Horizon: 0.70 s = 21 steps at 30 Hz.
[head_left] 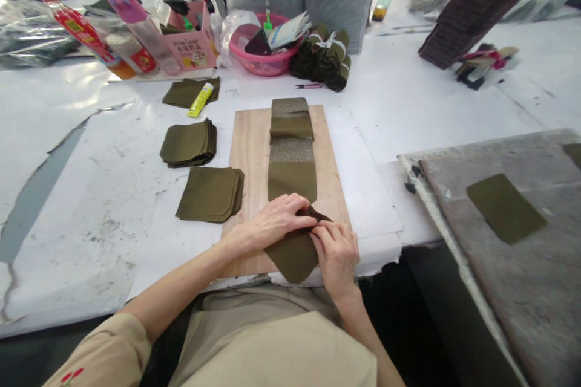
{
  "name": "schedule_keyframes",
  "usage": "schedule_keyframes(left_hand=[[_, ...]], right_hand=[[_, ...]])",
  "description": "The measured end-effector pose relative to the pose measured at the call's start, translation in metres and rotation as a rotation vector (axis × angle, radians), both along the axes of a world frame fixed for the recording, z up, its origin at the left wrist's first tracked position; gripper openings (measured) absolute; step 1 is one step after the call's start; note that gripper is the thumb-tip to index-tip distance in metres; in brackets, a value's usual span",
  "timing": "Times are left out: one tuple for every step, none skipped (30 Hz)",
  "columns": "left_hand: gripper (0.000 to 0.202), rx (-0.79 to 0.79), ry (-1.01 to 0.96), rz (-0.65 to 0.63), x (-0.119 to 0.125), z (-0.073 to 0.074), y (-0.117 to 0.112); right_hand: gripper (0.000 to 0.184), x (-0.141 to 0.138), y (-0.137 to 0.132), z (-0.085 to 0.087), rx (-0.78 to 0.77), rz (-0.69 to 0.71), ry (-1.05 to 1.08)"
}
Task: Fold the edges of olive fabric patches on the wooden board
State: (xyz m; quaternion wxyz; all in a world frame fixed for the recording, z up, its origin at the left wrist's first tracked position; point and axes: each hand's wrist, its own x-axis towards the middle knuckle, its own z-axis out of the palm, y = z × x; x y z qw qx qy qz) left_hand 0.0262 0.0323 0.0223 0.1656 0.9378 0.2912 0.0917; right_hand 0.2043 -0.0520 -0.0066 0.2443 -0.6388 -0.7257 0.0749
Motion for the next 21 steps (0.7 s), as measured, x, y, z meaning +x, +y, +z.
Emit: schedule_keyframes(left_hand=[[0.021, -0.003, 0.006, -0.003, 0.001, 0.001, 0.0], [0.02, -0.006, 0.013, -0.006, 0.001, 0.001, 0.001], [0.018, -0.006, 0.021, -0.01, 0.002, 0.002, 0.001], [0.016, -0.004, 0.031, -0.016, 0.002, 0.003, 0.001], [0.015, 0.001, 0.042, -0.025, 0.003, 0.005, 0.002], [0.013, 0.011, 0.053, -0.033, 0.003, 0.006, 0.003], [0.012, 0.023, 0.064, -0.039, 0.004, 0.007, 0.004], [0.012, 0.038, 0.074, -0.039, 0.005, 0.009, 0.005], [0.012, 0.055, 0.085, -0.038, 0.005, 0.01, 0.007], [0.013, 0.074, 0.095, -0.034, 0.005, 0.01, 0.01], [0.015, 0.093, 0.105, -0.032, 0.005, 0.011, 0.013], [0.016, 0.113, 0.117, -0.027, 0.004, 0.011, 0.017], [0.019, 0.131, 0.129, -0.019, 0.002, 0.011, 0.02], [0.021, 0.146, 0.141, -0.009, 0.0, 0.011, 0.023], [0.023, 0.156, 0.153, 0.004, -0.003, 0.011, 0.026], [0.025, 0.161, 0.167, 0.026, -0.007, 0.01, 0.029], [0.027, 0.16, 0.181, 0.053, -0.011, 0.01, 0.03], [0.028, 0.159, 0.19, 0.086, -0.016, 0.01, 0.031], [0.028, 0.16, 0.191, 0.122, -0.02, 0.01, 0.03], [0.026, 0.16, 0.182, 0.155, -0.023, 0.01, 0.029], [0.023, 0.158, 0.163, 0.178, -0.025, 0.009, 0.027]], right_hand=[[0.017, 0.0, 0.0, 0.0, -0.004, 0.003, 0.007], [0.017, 0.0, -0.001, -0.001, -0.006, 0.005, 0.012], [0.016, 0.0, -0.001, -0.002, -0.004, 0.007, 0.013], [0.016, 0.0, -0.002, -0.003, 0.0, 0.007, 0.012], [0.016, 0.0, -0.002, -0.004, 0.006, 0.003, 0.008], [0.016, 0.0, -0.002, -0.004, 0.015, -0.001, 0.004], [0.016, 0.0, -0.003, -0.005, 0.024, -0.002, 0.0], [0.016, 0.0, -0.003, -0.006, 0.029, -0.001, -0.002], [0.016, 0.0, -0.003, -0.007, 0.032, 0.0, -0.001], [0.015, 0.0, -0.003, -0.007, 0.031, 0.001, 0.003], [0.015, 0.0, -0.003, -0.007, 0.027, 0.001, 0.009], [0.015, 0.0, -0.003, -0.007, 0.022, -0.005, 0.016], [0.014, 0.0, -0.003, -0.007, 0.017, -0.018, 0.024], [0.014, 0.0, -0.003, -0.007, 0.015, -0.033, 0.03], [0.013, 0.0, -0.003, -0.007, 0.013, -0.044, 0.036], [0.013, 0.0, -0.003, -0.007, 0.011, -0.05, 0.04], [0.013, 0.0, -0.004, -0.007, 0.007, -0.052, 0.043], [0.013, 0.0, -0.004, -0.008, -0.001, -0.047, 0.045], [0.013, 0.0, -0.004, -0.008, -0.007, -0.04, 0.047], [0.014, 0.0, -0.004, -0.008, -0.014, -0.034, 0.048], [0.015, 0.0, -0.004, -0.007, -0.017, -0.032, 0.049]])
